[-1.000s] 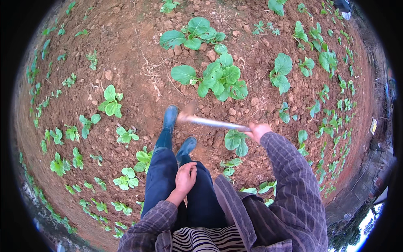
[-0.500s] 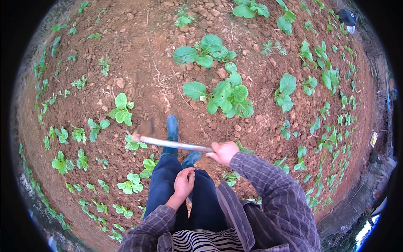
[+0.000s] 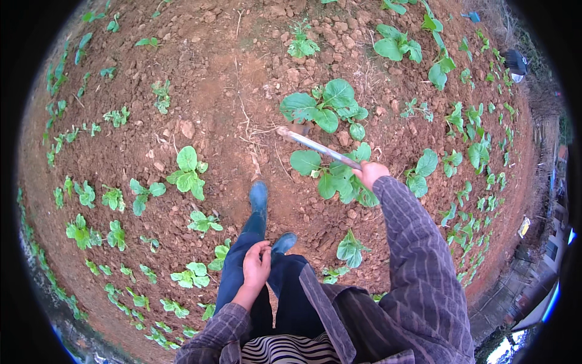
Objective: The person uses a hoe to loosen soil and remove weeds around small leafy plants in a garden bed. The person occasionally pulls weeds by hand and discards them on the ground.
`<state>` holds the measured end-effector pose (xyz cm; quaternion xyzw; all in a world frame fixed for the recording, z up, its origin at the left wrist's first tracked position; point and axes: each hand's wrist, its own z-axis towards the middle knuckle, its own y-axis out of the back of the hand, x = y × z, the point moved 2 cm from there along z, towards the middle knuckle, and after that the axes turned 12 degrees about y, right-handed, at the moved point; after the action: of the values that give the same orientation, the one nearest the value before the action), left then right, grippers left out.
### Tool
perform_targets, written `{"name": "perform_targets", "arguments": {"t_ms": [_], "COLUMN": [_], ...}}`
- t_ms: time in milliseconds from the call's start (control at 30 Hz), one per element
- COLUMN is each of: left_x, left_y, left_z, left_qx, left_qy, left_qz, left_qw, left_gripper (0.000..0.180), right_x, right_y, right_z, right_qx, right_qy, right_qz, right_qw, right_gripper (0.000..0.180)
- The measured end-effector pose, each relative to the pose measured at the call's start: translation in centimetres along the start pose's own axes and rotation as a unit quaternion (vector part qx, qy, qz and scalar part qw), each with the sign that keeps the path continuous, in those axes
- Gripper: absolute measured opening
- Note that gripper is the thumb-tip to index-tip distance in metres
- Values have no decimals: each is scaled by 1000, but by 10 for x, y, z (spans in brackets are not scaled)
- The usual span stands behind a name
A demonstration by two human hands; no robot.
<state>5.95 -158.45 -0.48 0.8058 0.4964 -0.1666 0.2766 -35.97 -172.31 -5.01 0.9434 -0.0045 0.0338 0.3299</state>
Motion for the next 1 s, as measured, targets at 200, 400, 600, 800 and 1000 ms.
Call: {"name": "perform_targets", "arguments": {"t_ms": [200,400,600,800,1000], "left_x": [-7,-43,-63,-81,-122], "left_y": [20,42,89,102,88], "left_z": [19,42,81,116,138], "left_qx": [1,-13,-61,-99,-58], "left_qy": [43,15,23,41,56], "left_qz": [-48,-81,-74,-58,-73], "left_qw": [998,997,995,992,994], "left_gripper": [19,20,19,18,19], "right_x": [-24,128,165,-13,48], "right_y": [29,94,161,144,184], "right_z": [-27,22,99,134,122], "right_qx": [-4,-100,-139,-87,-15], "right_qy": [-22,143,218,33,72], "right_qz": [-3,66,28,-19,90], "right_qw": [1000,982,965,995,993], "right_gripper": [47,41,40,40,39]}}
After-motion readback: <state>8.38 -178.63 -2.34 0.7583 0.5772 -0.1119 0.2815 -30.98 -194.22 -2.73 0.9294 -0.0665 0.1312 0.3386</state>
